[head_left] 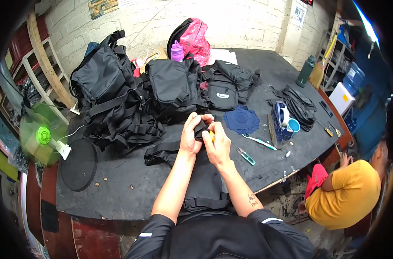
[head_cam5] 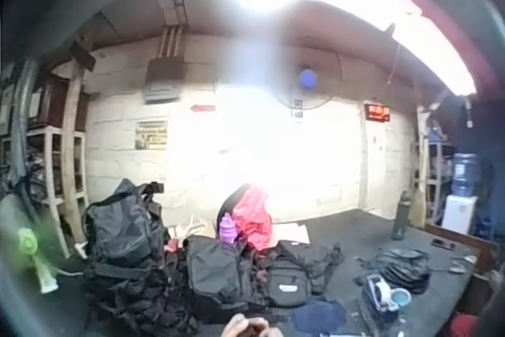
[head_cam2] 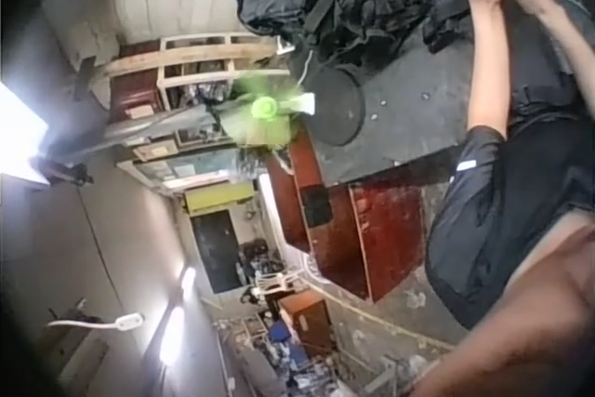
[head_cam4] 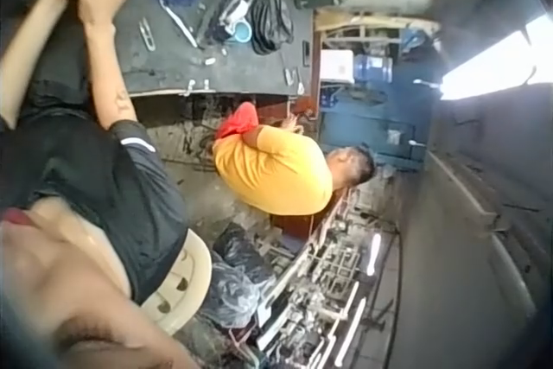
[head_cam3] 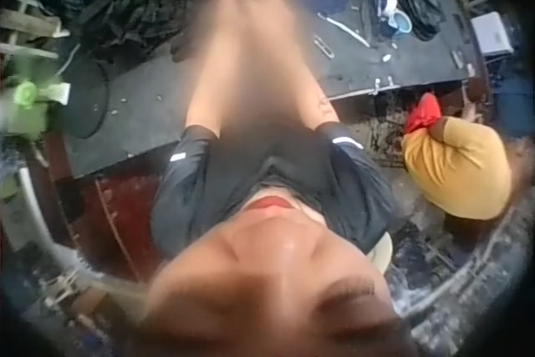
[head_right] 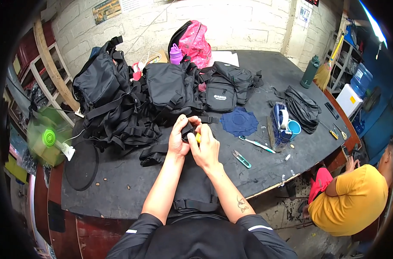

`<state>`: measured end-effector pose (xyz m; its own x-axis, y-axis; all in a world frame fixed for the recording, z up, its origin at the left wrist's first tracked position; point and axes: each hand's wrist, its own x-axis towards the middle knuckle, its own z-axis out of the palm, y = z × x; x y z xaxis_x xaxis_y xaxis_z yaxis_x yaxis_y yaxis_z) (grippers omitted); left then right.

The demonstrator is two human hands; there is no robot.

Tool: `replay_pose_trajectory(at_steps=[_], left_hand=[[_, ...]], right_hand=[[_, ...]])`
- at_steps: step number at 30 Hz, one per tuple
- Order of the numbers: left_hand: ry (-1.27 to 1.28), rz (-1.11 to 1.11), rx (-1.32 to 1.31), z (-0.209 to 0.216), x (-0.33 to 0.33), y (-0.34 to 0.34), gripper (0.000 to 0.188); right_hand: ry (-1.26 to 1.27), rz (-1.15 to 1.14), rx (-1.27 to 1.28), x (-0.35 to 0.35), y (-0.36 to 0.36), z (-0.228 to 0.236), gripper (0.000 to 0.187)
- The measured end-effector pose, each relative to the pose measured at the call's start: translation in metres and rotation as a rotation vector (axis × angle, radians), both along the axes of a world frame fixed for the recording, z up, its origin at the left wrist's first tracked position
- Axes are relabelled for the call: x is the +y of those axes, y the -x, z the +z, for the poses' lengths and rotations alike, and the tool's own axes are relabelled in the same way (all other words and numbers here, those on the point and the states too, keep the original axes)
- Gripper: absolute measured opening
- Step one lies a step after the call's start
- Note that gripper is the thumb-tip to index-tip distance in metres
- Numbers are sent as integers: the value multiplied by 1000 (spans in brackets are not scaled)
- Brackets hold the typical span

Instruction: Inspecting and cleaning loose threads from manufactured black bags using a brush and scissors.

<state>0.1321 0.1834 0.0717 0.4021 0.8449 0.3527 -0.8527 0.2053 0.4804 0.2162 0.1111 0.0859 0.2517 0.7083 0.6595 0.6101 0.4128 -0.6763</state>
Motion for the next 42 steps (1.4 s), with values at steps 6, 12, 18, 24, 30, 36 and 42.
replay_pose_trajectory(at_steps=[6, 12, 18, 24, 30, 36, 42], left_hand=[[70, -30, -19, -7, -2, -1, 9], [124, -39, -45, -9, -4, 0, 9], [103, -34, -30, -8, -6, 0, 9], [-60, 102, 230, 2, -14, -3, 17], [-620, 731, 705, -1, -29, -9, 48], [-78, 424, 232, 1, -9, -8, 3], [62, 107, 81, 8, -13, 3, 8]], right_hand=[[27, -52, 52, 4, 4, -10, 22], [-5, -57, 13, 2, 5, -10, 21], [-19, -68, -17, 0, 5, -8, 21], [83, 183, 450, 3, -5, -9, 22], [116, 495, 1035, 7, -24, 12, 14], [45, 420, 708, 5, -13, 9, 25], [57, 38, 187, 6, 2, -1, 21]])
